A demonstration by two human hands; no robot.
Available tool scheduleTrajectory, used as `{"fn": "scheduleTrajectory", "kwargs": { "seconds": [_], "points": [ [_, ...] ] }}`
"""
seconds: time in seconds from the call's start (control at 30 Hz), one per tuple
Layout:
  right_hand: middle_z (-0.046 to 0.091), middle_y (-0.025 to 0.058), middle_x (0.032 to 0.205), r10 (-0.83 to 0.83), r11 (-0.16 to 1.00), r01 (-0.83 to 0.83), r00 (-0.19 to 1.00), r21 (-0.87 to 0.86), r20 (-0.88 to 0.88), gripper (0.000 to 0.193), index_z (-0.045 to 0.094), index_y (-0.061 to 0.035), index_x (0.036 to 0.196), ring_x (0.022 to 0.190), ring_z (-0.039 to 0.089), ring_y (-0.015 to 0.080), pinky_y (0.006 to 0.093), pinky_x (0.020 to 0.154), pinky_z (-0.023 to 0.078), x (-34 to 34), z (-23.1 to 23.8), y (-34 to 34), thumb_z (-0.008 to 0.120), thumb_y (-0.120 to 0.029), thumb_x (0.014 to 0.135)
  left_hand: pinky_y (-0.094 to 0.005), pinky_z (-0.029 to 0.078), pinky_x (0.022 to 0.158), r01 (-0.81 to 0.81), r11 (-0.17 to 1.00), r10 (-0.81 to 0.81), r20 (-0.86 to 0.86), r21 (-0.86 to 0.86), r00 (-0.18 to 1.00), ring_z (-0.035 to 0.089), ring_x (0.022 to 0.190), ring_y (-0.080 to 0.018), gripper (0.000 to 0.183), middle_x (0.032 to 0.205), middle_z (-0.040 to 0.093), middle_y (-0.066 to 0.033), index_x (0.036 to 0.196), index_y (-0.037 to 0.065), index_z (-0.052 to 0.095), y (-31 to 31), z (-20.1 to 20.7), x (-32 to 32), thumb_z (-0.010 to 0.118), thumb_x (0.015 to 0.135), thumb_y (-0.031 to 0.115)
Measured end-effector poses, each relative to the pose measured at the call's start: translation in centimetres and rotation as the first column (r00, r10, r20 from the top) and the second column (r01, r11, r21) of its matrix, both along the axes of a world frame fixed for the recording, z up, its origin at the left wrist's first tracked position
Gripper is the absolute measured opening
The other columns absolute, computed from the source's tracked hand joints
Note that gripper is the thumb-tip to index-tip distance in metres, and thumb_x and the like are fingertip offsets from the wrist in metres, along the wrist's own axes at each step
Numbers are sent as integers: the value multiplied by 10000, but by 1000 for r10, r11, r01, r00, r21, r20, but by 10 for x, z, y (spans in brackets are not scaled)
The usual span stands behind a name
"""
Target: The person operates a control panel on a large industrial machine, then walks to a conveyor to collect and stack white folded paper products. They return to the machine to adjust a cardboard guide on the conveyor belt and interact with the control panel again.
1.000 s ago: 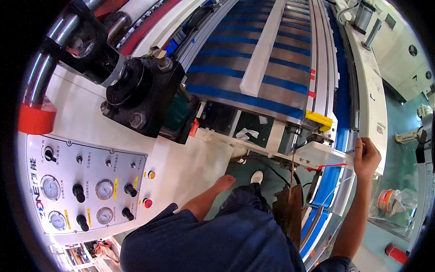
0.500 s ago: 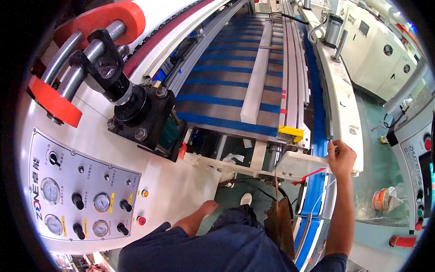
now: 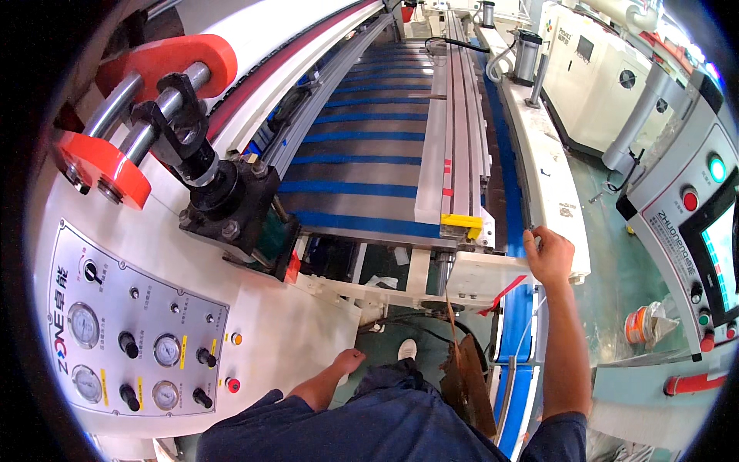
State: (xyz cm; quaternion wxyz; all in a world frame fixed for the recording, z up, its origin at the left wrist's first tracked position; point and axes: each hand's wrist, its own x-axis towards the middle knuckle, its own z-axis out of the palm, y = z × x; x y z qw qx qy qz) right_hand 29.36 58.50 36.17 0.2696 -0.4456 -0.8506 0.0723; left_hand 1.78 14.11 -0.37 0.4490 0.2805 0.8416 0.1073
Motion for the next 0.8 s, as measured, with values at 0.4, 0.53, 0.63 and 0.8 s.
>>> {"fn": "scheduleTrajectory", "kwargs": {
  "seconds": [0.4, 0.53, 0.63, 0.8],
  "points": [
    [648, 120, 667, 15, 1000, -14, 1000, 10, -28, 298, 662, -76, 789, 654, 641, 312, 412, 643, 496, 5, -2, 2, 614, -365, 846, -395, 496, 857, -60, 998, 59, 51, 16, 997, 641, 968, -309, 417, 994, 688, -149, 987, 92, 697, -18, -21, 7, 585, 851, 469],
    [659, 127, 695, 0, 1000, 1, 1000, -10, 2, 316, 669, -78, 798, 684, 649, 316, 412, 669, 500, 3, 1, 1, 601, -382, 852, -399, 501, 833, -72, 997, 71, 41, 34, 997, 646, 926, -300, 403, 954, 690, -144, 957, 83, 695, -24, -27, 10, 575, 859, 455],
    [663, 130, 707, -1, 1000, 1, 1000, 1, 1, 319, 669, -79, 799, 692, 650, 317, 409, 674, 503, 4, 1, 0, 596, -384, 853, -393, 513, 775, -100, 994, 96, 82, 51, 992, 662, 816, -274, 384, 862, 692, -133, 933, 76, 691, -23, -25, 12, 574, 862, 435],
    [659, 133, 694, -8, 1000, 8, 1000, 2, -23, 309, 667, -78, 776, 690, 649, 321, 410, 673, 502, 4, 0, 0, 605, -372, 846, -373, 523, 682, -131, 989, 127, 59, 74, 990, 655, 646, -221, 357, 722, 674, -107, 908, 71, 685, -28, -11, 17, 580, 859, 409]
  ]
}}
